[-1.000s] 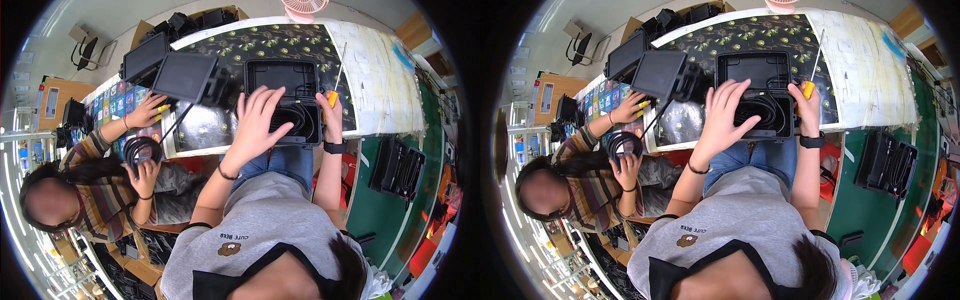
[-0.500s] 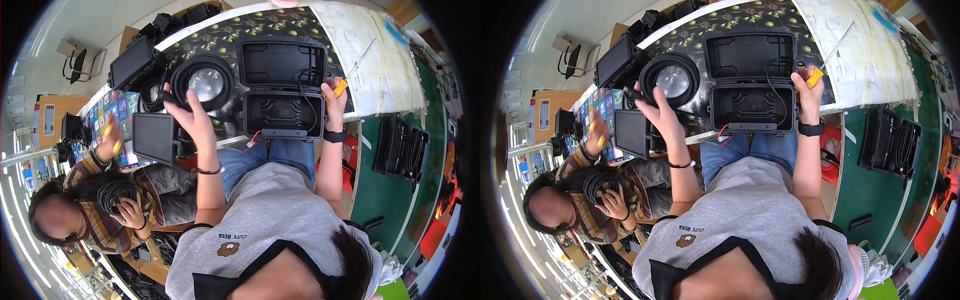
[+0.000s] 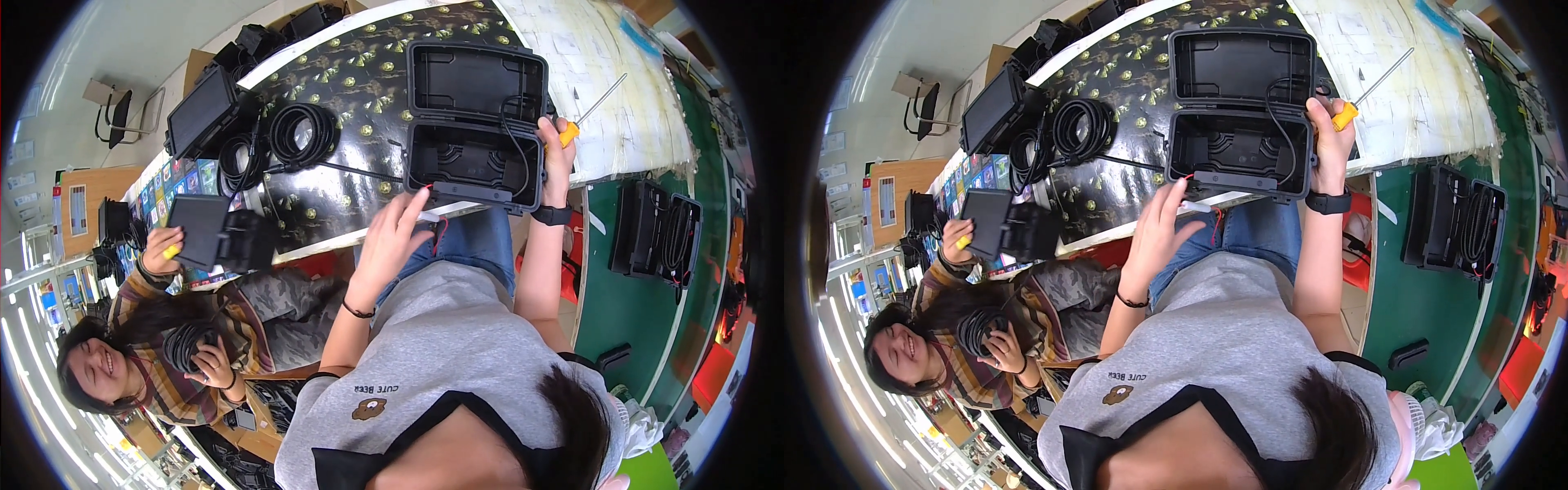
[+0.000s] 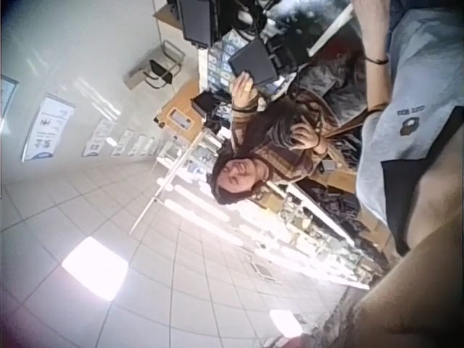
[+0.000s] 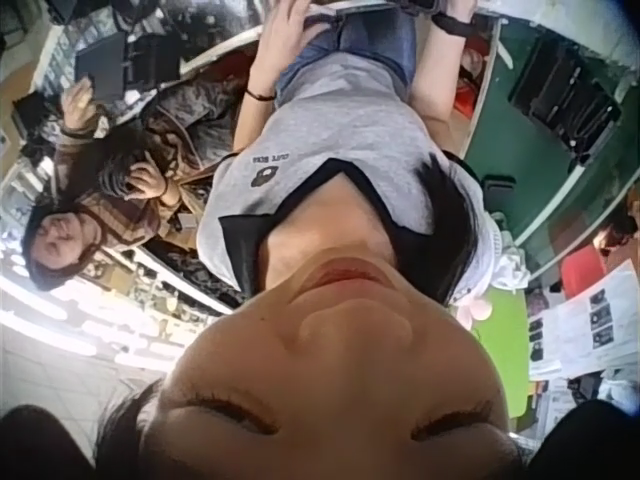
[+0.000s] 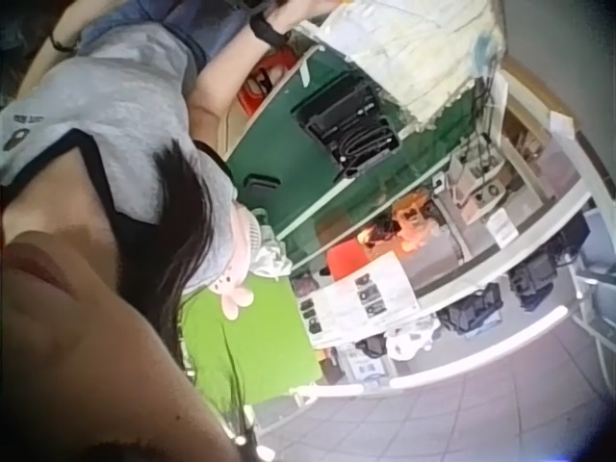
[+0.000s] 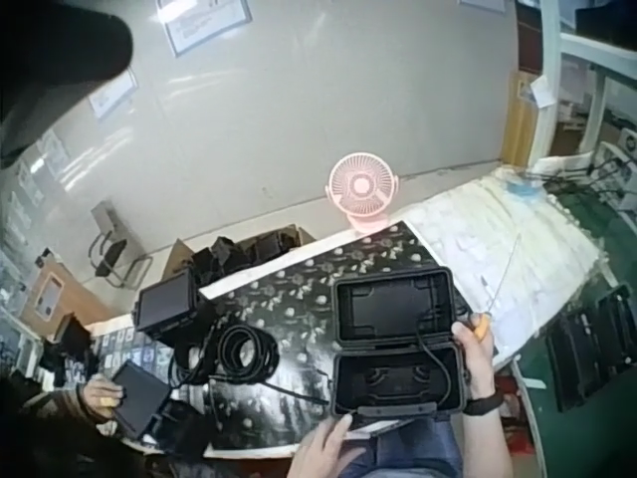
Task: Assembling and labeling small solar panel units in a workshop setting.
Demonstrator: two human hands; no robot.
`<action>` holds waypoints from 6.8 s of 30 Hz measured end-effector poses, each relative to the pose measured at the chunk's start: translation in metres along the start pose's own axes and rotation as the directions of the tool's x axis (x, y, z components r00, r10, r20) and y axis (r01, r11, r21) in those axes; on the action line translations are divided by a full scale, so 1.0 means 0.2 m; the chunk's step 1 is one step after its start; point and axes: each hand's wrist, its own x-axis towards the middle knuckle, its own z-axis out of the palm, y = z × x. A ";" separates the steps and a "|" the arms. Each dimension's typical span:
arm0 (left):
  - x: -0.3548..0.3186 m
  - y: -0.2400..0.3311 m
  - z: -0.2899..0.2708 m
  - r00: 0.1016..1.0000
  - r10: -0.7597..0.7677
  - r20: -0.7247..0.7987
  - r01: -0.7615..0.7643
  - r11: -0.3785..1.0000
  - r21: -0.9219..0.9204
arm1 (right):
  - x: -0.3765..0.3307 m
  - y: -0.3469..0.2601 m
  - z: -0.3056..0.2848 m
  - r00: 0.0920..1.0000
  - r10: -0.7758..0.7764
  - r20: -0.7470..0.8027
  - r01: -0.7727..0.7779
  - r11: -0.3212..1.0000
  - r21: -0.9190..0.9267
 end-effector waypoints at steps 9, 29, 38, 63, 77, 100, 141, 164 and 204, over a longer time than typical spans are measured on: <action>0.09 0.00 -0.13 0.941 -0.337 0.038 0.336 0.908 -0.251 | -0.02 -0.02 -0.04 0.976 -0.100 0.195 0.118 0.989 -0.084; 0.07 -0.01 -0.29 0.945 -0.287 0.158 0.327 0.851 -0.410 | -0.07 -0.05 0.05 0.982 0.006 0.191 0.019 0.992 -0.129; 0.11 0.06 -0.16 0.863 -0.485 0.139 0.278 0.227 -0.933 | -0.06 -0.03 0.05 0.981 -0.007 0.193 0.036 0.989 -0.145; 0.25 0.20 -0.04 0.995 -0.082 -0.047 0.080 0.995 -0.052 | -0.09 -0.02 0.05 0.962 -0.055 0.266 0.095 0.986 -0.138; 0.28 0.30 0.02 0.960 0.278 -0.025 -0.272 0.951 0.145 | -0.04 0.03 0.00 0.972 -0.030 0.233 0.061 0.990 -0.125; 0.38 0.23 0.10 0.938 0.319 0.132 -0.337 0.930 0.149 | 0.00 -0.28 -0.02 0.781 -0.071 0.620 0.100 0.995 -0.013; -0.05 -0.10 0.23 0.827 -0.062 -0.558 -0.217 0.881 -0.419 | -0.10 -0.14 -0.25 0.762 -0.110 0.638 0.225 0.969 -0.101; -0.09 0.07 0.17 0.811 -0.584 0.016 0.334 0.441 -0.833 | -0.08 -0.19 -0.05 0.795 -0.112 0.596 0.269 0.946 -0.181; 0.22 0.00 0.02 0.872 -0.037 -0.488 0.049 0.999 0.011 | 0.06 -0.18 0.30 0.920 0.139 0.367 0.032 0.905 -0.424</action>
